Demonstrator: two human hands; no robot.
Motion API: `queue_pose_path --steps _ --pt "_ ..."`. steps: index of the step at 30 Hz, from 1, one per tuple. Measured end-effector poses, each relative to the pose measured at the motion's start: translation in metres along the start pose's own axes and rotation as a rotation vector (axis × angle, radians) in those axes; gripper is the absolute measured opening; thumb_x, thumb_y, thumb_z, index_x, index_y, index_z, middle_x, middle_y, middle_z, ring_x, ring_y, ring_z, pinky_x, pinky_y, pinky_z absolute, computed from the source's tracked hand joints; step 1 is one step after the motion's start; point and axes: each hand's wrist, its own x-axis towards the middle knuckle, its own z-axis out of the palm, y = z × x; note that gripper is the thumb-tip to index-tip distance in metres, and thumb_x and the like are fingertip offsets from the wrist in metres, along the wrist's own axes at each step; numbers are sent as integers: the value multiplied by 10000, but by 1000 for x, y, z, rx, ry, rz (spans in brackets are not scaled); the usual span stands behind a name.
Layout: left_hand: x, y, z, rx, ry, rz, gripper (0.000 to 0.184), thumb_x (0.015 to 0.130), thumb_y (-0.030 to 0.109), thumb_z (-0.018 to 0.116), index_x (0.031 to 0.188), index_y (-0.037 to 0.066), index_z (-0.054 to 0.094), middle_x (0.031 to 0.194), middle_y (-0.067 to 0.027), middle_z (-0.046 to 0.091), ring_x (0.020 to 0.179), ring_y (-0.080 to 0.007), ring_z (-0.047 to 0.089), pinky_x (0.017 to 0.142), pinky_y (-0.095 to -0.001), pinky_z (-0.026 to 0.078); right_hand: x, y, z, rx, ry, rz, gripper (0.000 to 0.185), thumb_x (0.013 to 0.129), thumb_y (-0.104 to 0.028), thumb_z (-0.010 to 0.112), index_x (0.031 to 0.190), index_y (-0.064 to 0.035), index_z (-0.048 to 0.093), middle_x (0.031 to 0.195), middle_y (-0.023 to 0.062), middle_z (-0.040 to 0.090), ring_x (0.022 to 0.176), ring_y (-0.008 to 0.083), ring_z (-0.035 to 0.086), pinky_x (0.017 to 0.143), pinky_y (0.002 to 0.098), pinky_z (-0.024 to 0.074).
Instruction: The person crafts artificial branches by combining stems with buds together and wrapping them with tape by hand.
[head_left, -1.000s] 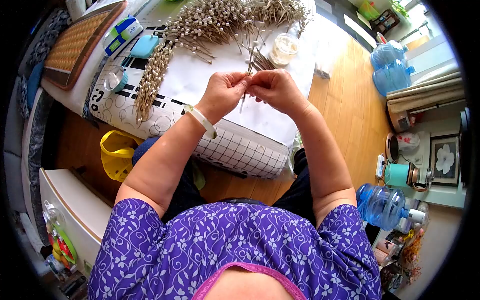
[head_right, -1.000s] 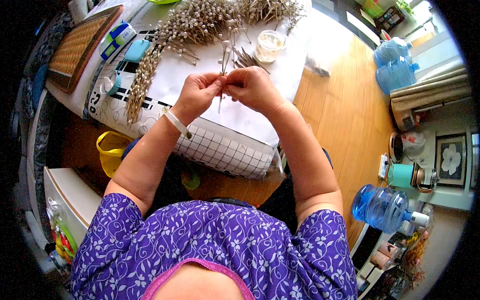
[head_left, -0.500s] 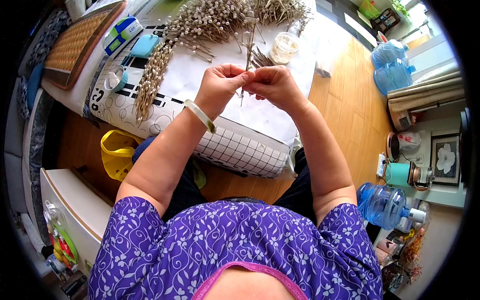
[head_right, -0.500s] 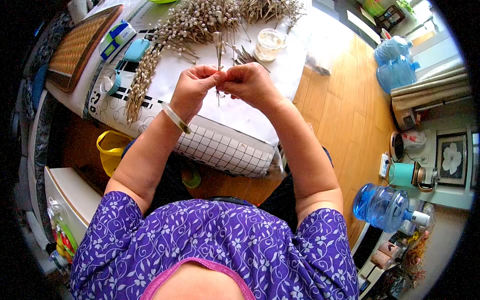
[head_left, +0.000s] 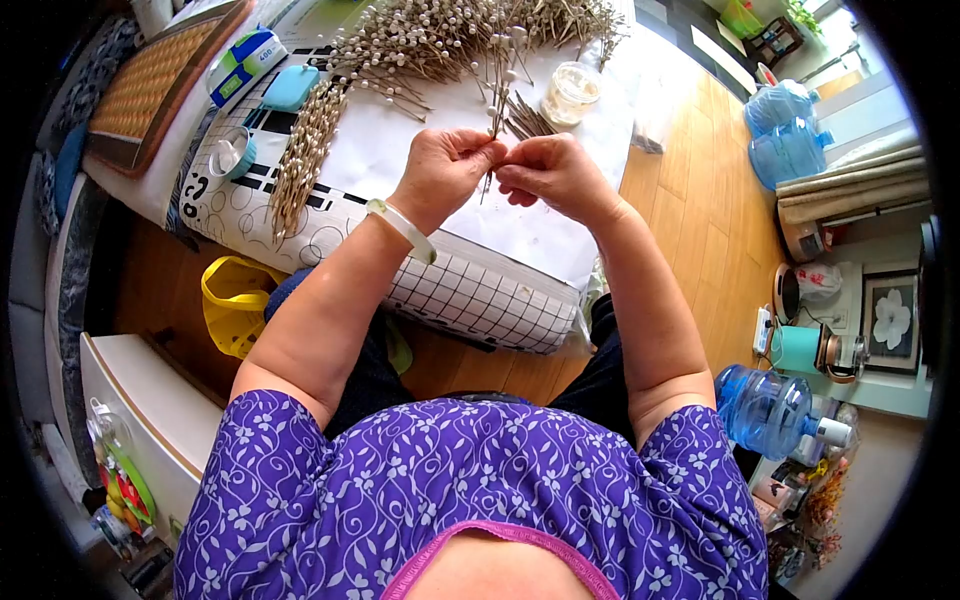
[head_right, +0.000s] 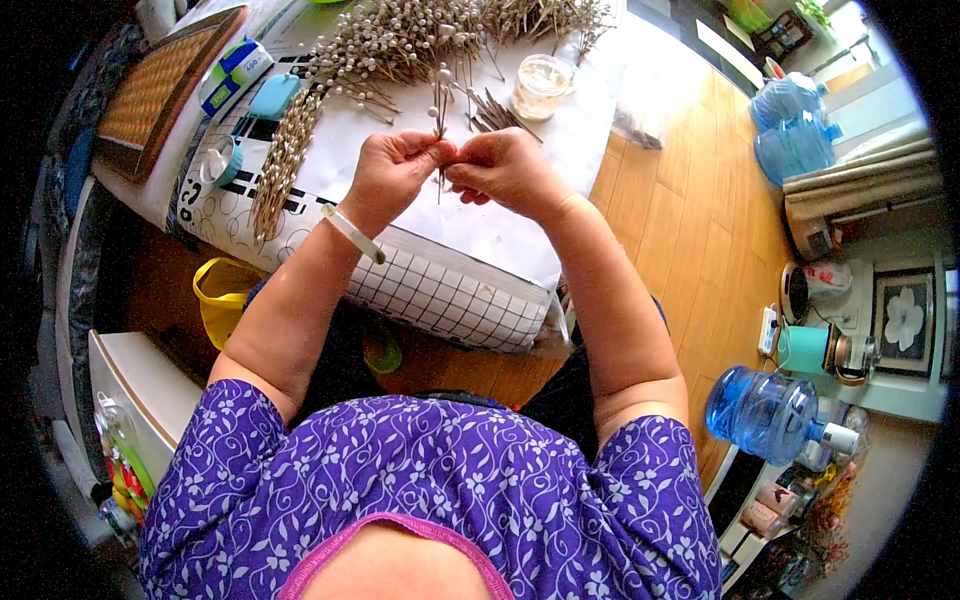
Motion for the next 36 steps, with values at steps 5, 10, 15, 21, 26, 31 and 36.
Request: queue_pose_path --steps 5,10,15,21,26,31,36 --pt "5 9 -17 52 59 -33 126 769 70 636 823 -44 635 672 -52 619 585 -61 530 538 -184 443 -14 1 -21 -112 -98 197 179 812 -165 596 782 11 613 666 52 614 557 94 578 514 210 484" --pt "4 9 -20 108 24 -33 145 768 85 641 821 -50 634 667 -56 620 574 -58 527 528 -182 440 -32 2 -48 -351 -10 363 159 792 -178 619 826 -23 630 661 16 612 582 79 580 505 216 477" --pt "0 9 -5 131 -84 -88 110 783 73 622 799 -35 634 679 -60 619 593 -79 551 543 -199 457 -21 -8 -20 108 -7 -171 584 746 -170 669 1239 -32 389 1144 130 514 1056 175 498 711 250 499" --pt "1 7 -11 148 -74 -42 88 779 51 617 803 -30 640 703 -57 627 631 -78 560 573 -205 467 4 6 14 30 -6 46 249 758 -154 657 941 3 597 751 54 609 674 83 564 557 197 469" --pt "3 13 -15 23 -48 -61 84 760 67 647 747 -12 621 687 -39 613 621 -74 552 567 -198 462 1 4 27 -60 137 -27 147 763 -160 651 759 -15 627 595 9 572 515 46 499 456 198 426" --pt "6 4 -20 -10 -67 -94 124 743 98 674 730 3 596 686 -42 605 621 -81 553 565 -200 460 5 8 31 -29 127 -89 143 789 -159 605 764 -20 627 594 3 570 500 47 488 449 196 419" --pt "8 15 -18 -171 -153 -172 176 763 164 662 779 -3 606 721 -57 608 662 -100 563 604 -217 459 2 2 25 70 118 -59 137 780 -135 570 757 -10 621 603 9 569 499 56 499 446 197 415"
